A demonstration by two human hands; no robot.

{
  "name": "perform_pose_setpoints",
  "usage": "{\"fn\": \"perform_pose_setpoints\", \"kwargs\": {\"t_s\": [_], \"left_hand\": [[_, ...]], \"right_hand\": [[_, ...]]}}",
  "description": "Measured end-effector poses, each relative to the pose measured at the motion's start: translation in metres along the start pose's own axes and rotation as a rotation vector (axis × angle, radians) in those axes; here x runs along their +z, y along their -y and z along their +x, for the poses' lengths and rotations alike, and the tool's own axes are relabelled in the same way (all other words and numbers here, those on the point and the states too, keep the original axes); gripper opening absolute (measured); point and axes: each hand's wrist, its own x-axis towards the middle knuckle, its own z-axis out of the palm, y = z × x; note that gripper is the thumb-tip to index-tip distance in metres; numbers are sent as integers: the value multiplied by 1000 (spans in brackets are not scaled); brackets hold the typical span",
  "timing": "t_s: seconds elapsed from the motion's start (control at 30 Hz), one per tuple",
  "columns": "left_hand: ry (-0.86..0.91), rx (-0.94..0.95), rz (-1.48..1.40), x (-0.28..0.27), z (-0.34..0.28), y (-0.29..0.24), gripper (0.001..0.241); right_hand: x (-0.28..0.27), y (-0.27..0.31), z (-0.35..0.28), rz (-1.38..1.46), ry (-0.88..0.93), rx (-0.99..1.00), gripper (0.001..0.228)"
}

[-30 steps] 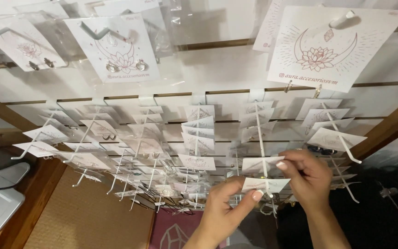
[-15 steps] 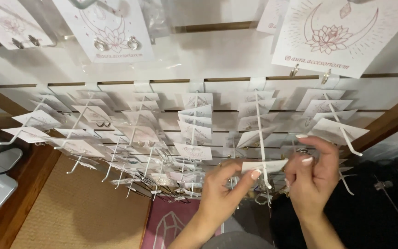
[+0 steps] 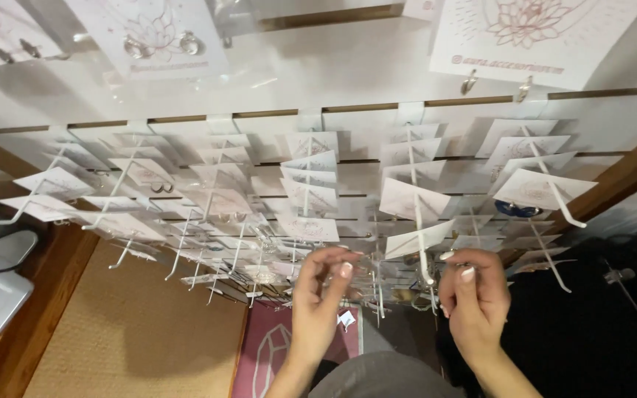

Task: The person is examining and organizing earring display cards on a wall-mounted rack in a store.

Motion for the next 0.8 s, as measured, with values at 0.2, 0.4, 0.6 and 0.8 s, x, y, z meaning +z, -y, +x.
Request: {"fn": "perform_pose_setpoints", "kwargs": {"t_s": [0.2, 0.4, 0.6, 0.8], "left_hand": [[-343, -83, 18, -27, 5, -10, 61], [-258, 224, 167, -32, 20, -26, 38], [-308, 237, 182, -25, 26, -36, 11], [-306, 209, 104, -18, 29, -53, 16]], "right_hand": [[24, -20, -26, 157, 326, 144, 34], [85, -19, 18, 303, 400, 323, 30], [109, -23, 42, 122, 299, 216, 19], [117, -34, 52, 182, 242, 125, 17]]}}
